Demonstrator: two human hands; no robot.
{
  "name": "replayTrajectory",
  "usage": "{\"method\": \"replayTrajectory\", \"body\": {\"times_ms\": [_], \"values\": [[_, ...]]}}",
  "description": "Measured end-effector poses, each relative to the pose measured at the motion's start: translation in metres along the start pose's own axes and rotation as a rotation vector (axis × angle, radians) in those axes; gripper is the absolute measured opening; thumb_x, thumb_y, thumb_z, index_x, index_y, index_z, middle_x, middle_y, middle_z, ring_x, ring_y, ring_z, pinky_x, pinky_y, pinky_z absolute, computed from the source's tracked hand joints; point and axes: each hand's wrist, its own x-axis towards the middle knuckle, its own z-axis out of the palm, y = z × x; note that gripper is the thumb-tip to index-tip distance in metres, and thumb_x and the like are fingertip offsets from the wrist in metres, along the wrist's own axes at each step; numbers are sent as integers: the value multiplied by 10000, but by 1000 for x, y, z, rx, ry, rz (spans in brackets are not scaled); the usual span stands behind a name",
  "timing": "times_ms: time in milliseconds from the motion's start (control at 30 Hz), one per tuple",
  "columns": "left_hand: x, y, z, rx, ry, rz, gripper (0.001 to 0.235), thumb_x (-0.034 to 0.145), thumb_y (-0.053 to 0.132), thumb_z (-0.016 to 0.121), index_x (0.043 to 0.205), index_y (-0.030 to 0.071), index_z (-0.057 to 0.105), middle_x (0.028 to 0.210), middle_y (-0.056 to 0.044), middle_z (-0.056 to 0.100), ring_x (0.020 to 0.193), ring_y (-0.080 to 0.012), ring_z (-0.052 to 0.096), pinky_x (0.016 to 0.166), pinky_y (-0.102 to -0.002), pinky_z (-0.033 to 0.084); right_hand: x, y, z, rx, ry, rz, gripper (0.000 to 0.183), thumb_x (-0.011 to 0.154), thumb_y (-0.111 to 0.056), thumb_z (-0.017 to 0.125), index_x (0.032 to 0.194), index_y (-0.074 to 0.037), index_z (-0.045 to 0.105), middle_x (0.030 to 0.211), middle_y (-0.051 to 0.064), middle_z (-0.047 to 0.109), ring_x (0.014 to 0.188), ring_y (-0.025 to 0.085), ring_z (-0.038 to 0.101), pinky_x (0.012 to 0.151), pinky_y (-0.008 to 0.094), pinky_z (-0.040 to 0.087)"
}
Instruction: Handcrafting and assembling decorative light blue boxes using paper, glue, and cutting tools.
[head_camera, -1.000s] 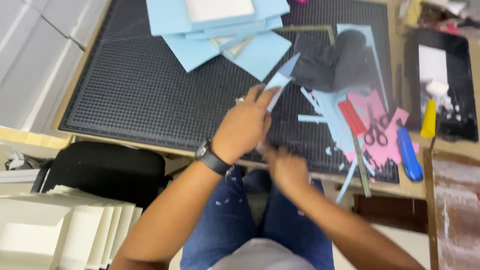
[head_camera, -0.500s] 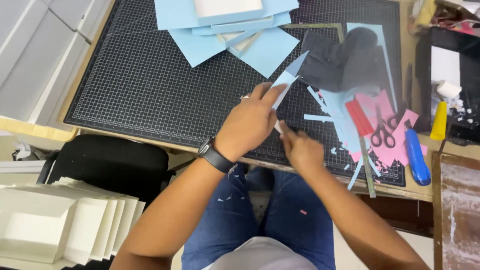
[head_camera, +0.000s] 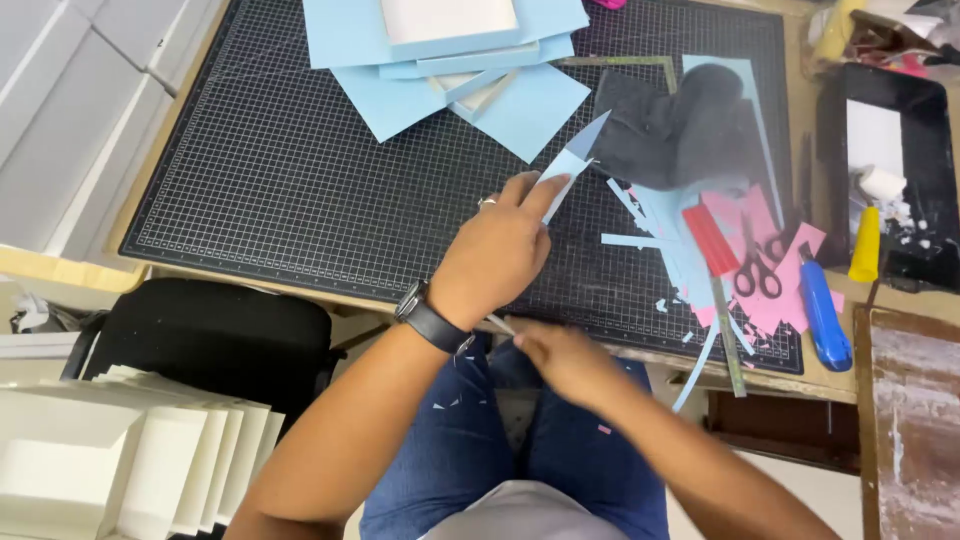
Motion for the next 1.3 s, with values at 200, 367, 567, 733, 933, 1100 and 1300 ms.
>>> {"method": "replayTrajectory", "body": {"times_ms": [200,367,567,733,933,1100,1300], "values": [[2,1,-1,11,-7,-19,564,955,77,511,1514,98,442,1413,-277,514,1139,-581,620,788,-657,596,-3,-8,13,-46,24,-8,396,1042,-378,472,1370,-270,665,1123,221,756,1091,455,694,914,552,584],[1,0,2,13,-16,-13,572,958,80,511,1523,117,428,1420,-268,503,1146,-593,609,804,-663,591,12,5,9,57,19,49,366,1032,-358,505,1322,-264,707,1069,193,777,1065,405,725,904,516,579],[4,-7,8,-14,17,15,560,961,69,504,1515,117,432,1409,-271,507,1142,-602,608,790,-661,598,24,23,19,202,-148,164,394,1052,-416,453,1385,-326,644,644,81,721,418,224,665,344,294,565],[2,-9,10,4,43,28,541,963,65,512,1496,120,441,1393,-270,514,1123,-601,620,775,-650,607,32,10,1,188,-258,164,408,1049,-302,398,1372,-217,632,646,148,722,457,259,706,387,318,621],[-2,-9,8,-1,-8,-5,537,969,77,495,1501,108,439,1414,-271,505,1141,-614,602,776,-657,601,37,10,5,-142,-242,130,346,1035,-346,370,1258,-292,629,559,55,708,409,197,681,348,283,577],[1,-7,5,15,-18,13,538,967,70,500,1500,112,445,1386,-263,521,1143,-596,610,772,-646,609,35,12,9,-302,-41,-54,378,1042,-316,365,1238,-201,667,936,250,767,915,449,754,759,573,616],[2,-13,6,-31,4,36,529,954,65,508,1480,86,459,1382,-294,525,1070,-603,642,760,-635,622,50,26,-52,-394,190,121,437,1082,-251,294,1214,-174,704,960,253,776,1028,436,745,884,580,579]]}}
